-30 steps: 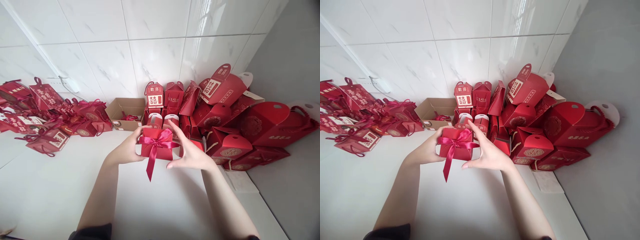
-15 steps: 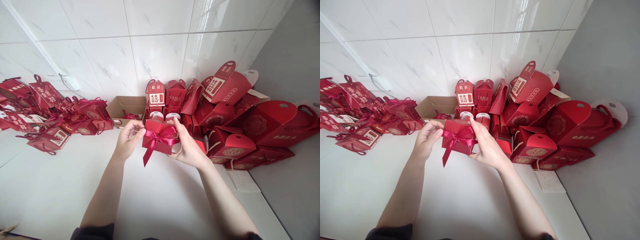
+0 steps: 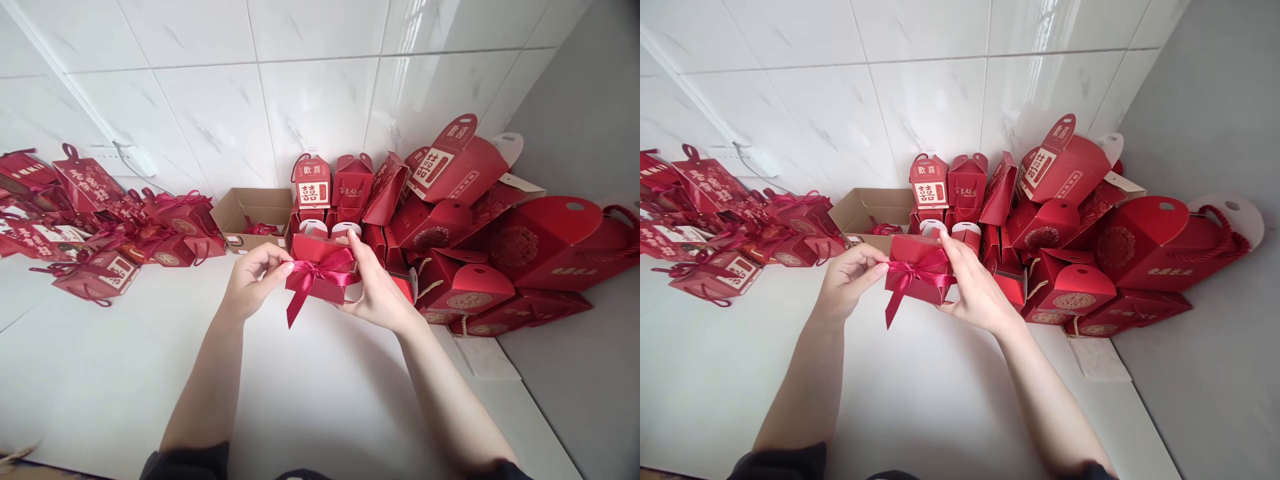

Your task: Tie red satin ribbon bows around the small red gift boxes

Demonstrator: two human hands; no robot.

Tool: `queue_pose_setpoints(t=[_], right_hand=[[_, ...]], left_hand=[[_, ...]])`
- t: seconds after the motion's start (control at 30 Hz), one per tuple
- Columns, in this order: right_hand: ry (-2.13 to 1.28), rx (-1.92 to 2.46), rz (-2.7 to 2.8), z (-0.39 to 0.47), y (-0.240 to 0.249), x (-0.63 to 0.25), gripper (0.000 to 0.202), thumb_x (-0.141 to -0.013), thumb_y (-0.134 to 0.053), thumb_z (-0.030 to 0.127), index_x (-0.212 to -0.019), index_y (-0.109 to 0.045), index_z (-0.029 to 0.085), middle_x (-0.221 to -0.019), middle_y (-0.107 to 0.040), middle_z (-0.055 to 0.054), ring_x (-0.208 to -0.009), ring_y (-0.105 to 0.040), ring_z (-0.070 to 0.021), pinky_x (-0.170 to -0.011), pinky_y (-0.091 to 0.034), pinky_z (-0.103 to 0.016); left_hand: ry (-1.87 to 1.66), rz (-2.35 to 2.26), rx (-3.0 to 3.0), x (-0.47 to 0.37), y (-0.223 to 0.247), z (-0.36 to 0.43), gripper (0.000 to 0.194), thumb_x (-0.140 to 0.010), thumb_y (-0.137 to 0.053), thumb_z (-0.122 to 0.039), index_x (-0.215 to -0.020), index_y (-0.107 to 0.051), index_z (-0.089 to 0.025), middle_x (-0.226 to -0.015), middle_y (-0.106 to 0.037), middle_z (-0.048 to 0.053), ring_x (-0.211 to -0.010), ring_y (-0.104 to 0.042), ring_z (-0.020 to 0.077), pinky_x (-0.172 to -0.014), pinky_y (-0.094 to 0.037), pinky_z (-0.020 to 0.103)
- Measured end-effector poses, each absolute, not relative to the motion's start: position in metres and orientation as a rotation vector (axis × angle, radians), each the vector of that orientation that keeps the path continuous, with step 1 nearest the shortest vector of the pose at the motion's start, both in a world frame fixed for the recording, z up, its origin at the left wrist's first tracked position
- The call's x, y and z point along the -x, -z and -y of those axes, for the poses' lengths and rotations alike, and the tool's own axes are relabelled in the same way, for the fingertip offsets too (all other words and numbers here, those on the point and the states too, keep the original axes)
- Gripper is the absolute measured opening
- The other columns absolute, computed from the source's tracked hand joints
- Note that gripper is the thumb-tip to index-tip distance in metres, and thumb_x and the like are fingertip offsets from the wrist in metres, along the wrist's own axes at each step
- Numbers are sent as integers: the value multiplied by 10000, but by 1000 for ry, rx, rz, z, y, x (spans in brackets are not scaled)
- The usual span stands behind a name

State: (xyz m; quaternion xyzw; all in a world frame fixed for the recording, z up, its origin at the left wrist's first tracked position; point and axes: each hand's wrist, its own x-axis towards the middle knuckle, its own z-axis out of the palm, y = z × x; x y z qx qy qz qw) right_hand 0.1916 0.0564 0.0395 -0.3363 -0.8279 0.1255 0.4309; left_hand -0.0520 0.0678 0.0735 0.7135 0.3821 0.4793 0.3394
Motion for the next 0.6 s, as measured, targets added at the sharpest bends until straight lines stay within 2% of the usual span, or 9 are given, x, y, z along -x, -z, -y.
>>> queue_pose_setpoints(t=[0.13, 0.23, 0.4, 0.5, 0.6], right_hand=[[-406, 864, 2055, -54, -42, -192, 1160, -752, -759, 293, -1556, 76, 321, -1527, -329, -132, -1391, -373, -315, -1071, -434, -508], [-592, 954, 2102, -54, -39, -194, 1177, -729, -776, 293, -1558, 58, 329, -1545, -307, -126, -1372, -404, -321, -1054, -452, -502], [-894, 1036, 2209, -67, -13, -195, 1163, -701, -796, 375, -1566, -21, 308, -1564, -281, -152, -1419, -344, -332, -1102, -380, -522], [-1000, 1093, 2210, -76, 5, -194, 1164, -676, -810, 420, -1567, -74, 285, -1551, -308, -158, -1416, -351, -318, -1118, -360, -505], [-1043, 1149, 2190, -79, 11, -197, 1144, -672, -810, 438, -1564, -110, 282, -1532, -351, -147, -1392, -393, -310, -1094, -390, -488]], left_hand=[[-1223, -943, -1925, 56, -74, -71, 177, -850, -665, -317, -738, -609, -193, -703, -489, 5, -649, -443, 136, -607, -347, 282], [-1105, -941, -1955, 59, -74, -75, 239, -848, -645, -357, -696, -573, -187, -781, -490, 19, -716, -469, 151, -654, -390, 287], [-354, -1089, -1991, 65, -60, -91, 262, -802, -649, -454, -779, -665, -193, -903, -561, 29, -766, -527, 162, -670, -417, 267], [-163, -1065, -1963, 65, -47, -99, 280, -781, -662, -455, -801, -712, -181, -849, -585, 30, -736, -524, 159, -652, -412, 254], [-84, -1053, -1852, 65, -39, -103, 317, -798, -645, -484, -842, -719, -178, -698, -569, 7, -628, -494, 138, -574, -374, 239]])
